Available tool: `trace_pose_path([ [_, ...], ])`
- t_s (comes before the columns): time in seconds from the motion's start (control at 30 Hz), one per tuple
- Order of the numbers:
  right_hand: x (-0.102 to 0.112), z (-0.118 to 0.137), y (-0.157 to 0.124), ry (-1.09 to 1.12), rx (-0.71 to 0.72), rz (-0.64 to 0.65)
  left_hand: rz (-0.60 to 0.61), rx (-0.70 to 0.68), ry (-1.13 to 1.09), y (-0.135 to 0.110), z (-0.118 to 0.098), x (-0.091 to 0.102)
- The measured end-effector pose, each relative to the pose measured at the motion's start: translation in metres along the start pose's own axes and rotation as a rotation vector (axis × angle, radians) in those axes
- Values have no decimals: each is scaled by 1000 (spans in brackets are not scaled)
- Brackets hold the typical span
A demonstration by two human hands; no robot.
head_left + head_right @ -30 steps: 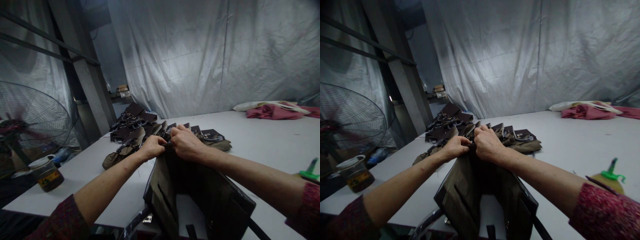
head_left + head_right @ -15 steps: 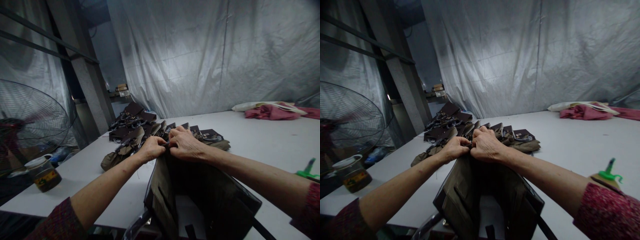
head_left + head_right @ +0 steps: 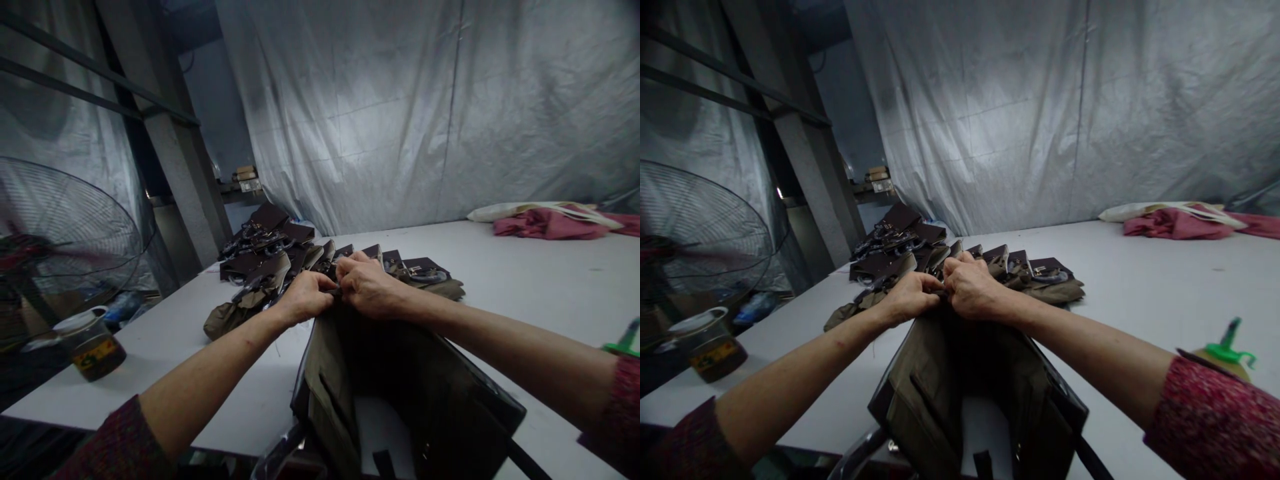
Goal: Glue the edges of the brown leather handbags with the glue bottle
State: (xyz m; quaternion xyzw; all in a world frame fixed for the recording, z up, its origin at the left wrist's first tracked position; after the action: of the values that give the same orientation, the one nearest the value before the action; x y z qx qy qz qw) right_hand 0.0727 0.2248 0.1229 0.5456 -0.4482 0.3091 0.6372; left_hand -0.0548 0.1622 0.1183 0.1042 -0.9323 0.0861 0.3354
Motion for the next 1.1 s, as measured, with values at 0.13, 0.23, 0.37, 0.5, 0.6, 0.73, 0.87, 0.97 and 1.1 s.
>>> trace_pose_path([
  [0.13,4,2,-1,-48,-43,-32,59,-6,-12,0,1,0],
  [0.23,6,4,-3,-75,-57,-43,110,1,-24,0,3,2],
  [0.37,7,4,-6,-110,-54,-38,167,8,-42,0,7,3],
  [0.5,10,7,-6,-138,-46,-24,141,-17,-39,3,11,3],
  [0.6,12,9,-5,-155,-40,-18,94,-47,-26,6,10,2],
  [0.73,14,12,-7,-167,-8,-22,39,-58,3,6,4,2],
  [0.87,24,18,-11,-149,12,-48,15,-70,62,4,5,7],
  [0.97,40,19,-18,-96,-9,-69,-92,-44,108,-1,14,20],
  [1.1,65,7,-43,57,-105,-216,-308,18,176,-21,28,46],
])
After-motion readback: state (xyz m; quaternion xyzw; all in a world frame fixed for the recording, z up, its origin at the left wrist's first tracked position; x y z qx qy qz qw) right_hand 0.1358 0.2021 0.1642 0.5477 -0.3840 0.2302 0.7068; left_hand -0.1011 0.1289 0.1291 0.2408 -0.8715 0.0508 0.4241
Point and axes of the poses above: each hand's wrist, its own y-axis towards the middle knuckle, its own x-axis out of the back of the hand, z = x × y, the point moved 3 cm from there along y, towards the middle knuckle, and after that the axes turned 15 degrees about x, right-handed, at the moved point
